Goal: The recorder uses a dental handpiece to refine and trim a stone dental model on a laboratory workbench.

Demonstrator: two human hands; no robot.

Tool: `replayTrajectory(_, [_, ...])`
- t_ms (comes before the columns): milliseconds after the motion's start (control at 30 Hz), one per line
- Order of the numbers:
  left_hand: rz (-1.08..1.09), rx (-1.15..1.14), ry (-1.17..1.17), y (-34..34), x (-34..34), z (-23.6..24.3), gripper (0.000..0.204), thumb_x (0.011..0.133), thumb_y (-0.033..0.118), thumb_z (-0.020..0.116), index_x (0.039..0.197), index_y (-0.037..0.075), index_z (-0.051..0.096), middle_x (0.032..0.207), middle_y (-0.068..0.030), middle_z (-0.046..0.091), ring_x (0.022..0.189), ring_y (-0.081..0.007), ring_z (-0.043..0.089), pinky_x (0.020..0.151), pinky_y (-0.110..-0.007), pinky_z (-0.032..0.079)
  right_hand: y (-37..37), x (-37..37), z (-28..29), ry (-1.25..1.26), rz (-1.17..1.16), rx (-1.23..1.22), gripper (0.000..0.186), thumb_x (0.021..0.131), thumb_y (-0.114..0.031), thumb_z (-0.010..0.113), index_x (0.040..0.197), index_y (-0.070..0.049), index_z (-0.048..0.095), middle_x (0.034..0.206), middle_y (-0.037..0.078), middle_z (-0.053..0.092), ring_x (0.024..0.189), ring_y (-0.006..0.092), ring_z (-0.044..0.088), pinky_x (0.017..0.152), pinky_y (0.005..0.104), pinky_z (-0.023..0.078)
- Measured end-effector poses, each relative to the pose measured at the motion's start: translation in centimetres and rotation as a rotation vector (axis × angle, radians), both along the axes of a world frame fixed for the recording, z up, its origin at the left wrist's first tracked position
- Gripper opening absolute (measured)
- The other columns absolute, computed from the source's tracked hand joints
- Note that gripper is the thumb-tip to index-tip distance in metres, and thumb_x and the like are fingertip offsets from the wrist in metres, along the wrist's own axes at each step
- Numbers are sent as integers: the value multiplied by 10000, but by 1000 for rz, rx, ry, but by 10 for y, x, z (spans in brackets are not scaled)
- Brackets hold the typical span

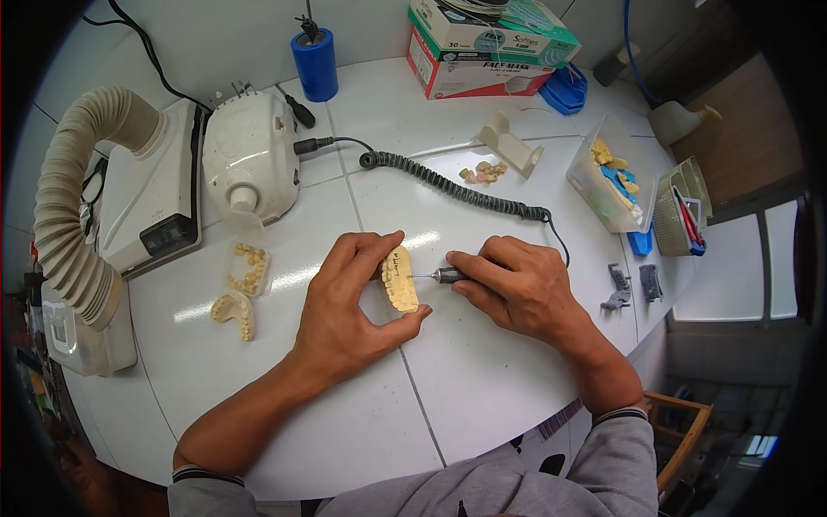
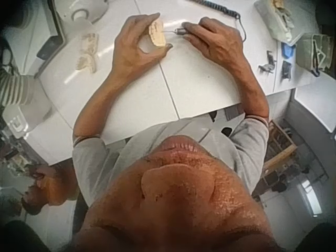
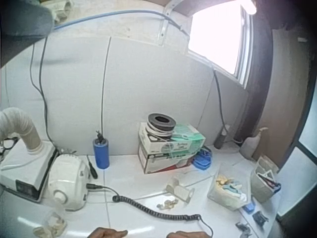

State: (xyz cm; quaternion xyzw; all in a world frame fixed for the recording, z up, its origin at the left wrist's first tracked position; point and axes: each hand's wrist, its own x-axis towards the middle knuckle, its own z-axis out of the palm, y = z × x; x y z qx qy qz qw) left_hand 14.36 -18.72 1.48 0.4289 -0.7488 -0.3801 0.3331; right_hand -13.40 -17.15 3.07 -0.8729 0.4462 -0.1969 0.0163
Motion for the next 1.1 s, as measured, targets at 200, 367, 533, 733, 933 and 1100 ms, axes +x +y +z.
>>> replayTrajectory(200, [-5, -8, -6, 0, -1, 0, 827, 781, 144, 998, 1528, -10, 679, 1352, -164, 666, 1226, -280, 732, 1081, -399, 623, 0, -2, 0, -5, 0, 0, 304, 991, -373, 879, 1200, -159, 825, 858, -3, 622, 716, 163, 667, 555, 348, 491])
replayTrajectory(367, [-3, -2, -6, 0, -1, 0, 824, 781, 144, 998, 1525, -8, 680, 1359, -165, 665, 1231, -281, 733, 1091, -399, 622, 0, -1, -1, -15, 0, -12, 301, 992, -374, 877, 1197, -159, 823, 856, -3, 620, 716, 163, 668, 552, 351, 489])
replayTrajectory(533, [-4, 9, -1, 0, -1, 1, 821, 782, 146, 998, 1524, -8, 682, 1365, -164, 663, 1238, -281, 732, 1099, -397, 622, 0, -1, 3, 11, -4, 4, 280, 998, -374, 870, 1182, -169, 818, 845, -8, 616, 711, 161, 667, 550, 350, 489])
replayTrajectory(733, [-3, 0, -21, 0, -1, 0, 815, 782, 142, 997, 1522, -2, 688, 1357, -160, 665, 1238, -281, 732, 1093, -401, 628, 0, -1, 2, 6, -1, 2, 278, 997, -371, 871, 1181, -170, 818, 847, -10, 621, 713, 160, 671, 553, 350, 494])
replayTrajectory(933, [2, 5, -20, 0, 0, 0, 816, 776, 137, 995, 1521, -1, 691, 1355, -160, 666, 1236, -282, 732, 1085, -404, 632, 0, -1, 0, -1, 6, -7, 286, 986, -372, 882, 1177, -166, 827, 842, -11, 624, 716, 158, 674, 555, 343, 497])
replayTrajectory(1100, [-2, -7, -29, 0, 0, -1, 817, 778, 135, 992, 1526, 6, 690, 1358, -162, 669, 1239, -284, 731, 1079, -400, 627, 0, -2, 3, 2, 8, -1, 278, 985, -370, 884, 1167, -166, 831, 836, -10, 628, 712, 158, 677, 554, 341, 502])
